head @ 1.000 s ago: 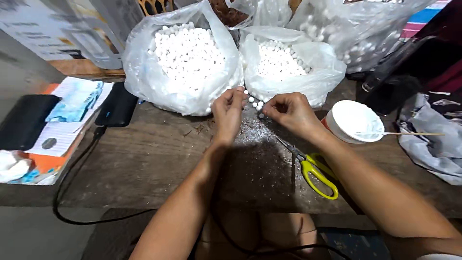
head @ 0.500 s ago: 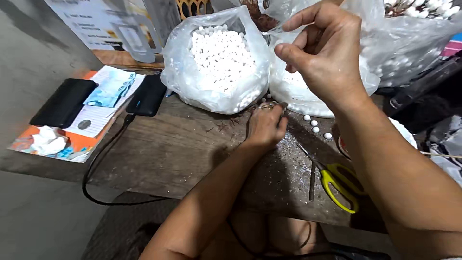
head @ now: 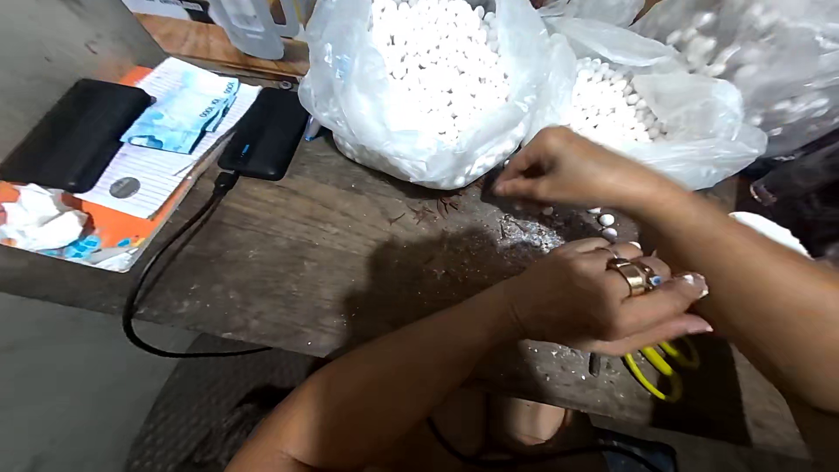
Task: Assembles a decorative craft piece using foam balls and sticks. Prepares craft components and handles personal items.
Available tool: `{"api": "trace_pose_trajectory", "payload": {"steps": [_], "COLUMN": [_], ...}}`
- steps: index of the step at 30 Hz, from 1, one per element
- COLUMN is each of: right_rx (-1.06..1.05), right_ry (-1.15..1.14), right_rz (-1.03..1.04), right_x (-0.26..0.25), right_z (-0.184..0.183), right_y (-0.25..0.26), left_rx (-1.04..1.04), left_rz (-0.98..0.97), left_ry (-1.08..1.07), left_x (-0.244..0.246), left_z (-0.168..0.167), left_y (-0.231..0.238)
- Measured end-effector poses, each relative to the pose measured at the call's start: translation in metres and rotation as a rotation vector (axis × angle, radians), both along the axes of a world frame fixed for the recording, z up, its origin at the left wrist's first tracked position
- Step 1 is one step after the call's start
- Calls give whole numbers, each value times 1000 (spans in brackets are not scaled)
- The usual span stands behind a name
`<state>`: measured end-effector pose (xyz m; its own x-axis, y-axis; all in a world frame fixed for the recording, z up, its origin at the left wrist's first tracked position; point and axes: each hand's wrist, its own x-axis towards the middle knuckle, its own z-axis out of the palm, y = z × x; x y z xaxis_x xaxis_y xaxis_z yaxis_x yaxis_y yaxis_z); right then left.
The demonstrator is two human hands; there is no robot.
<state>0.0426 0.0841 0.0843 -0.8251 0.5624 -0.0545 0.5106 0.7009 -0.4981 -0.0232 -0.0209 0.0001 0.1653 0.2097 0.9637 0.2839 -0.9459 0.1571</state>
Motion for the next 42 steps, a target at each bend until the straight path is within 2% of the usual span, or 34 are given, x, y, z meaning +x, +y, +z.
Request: {"api": "trace_pose_trajectory", "payload": {"steps": [3, 5, 8, 11, 14, 17, 19, 21, 26, 29, 36, 40, 42], "right_rx": [89, 95, 63, 2, -115, -376, -517, -565, -544, -520, -622, -341, -234], "right_ry": [67, 121, 132, 214, 401, 632, 700, 727, 759, 777, 834, 805, 854], "right_rz": [-69, -159, -286, -312, -339, -462, -550, -580, -585, -580, -654, -650, -618], "right_x": [-10, -23, -36, -24, 16, 52, 68, 79, 91, 93, 92, 119, 136], "right_z": [-39, -51, -56, -47, -34, -29, -30, -33, -43, -46, -44, -35, -45], "right_y": [-12, -21, -29, -33, -37, -49, -54, -58, -61, -61, -64, -98, -117], "left_rx": [21, 20, 25, -3, -7, -70, -156, -298, -523, -534, -537, -608, -614], "left_rz": [-7, 7, 39, 57, 68, 151, 233, 207, 19, -23, -48, -47, -36], "left_ry": [-25, -6, 22, 23, -82, -207, -264, -225, 83, 159, 80, -25, -48], "left_x": [0, -3, -3, -6, -12, -23, -28, -35, -44, -42, -34, -30, -28], "left_z": [6, 8, 7, 7, 6, 12, 16, 15, 8, 6, -2, 1, 2], "left_y": [-4, -4, 0, 2, 6, 15, 25, 32, 34, 34, 32, 28, 27]}}
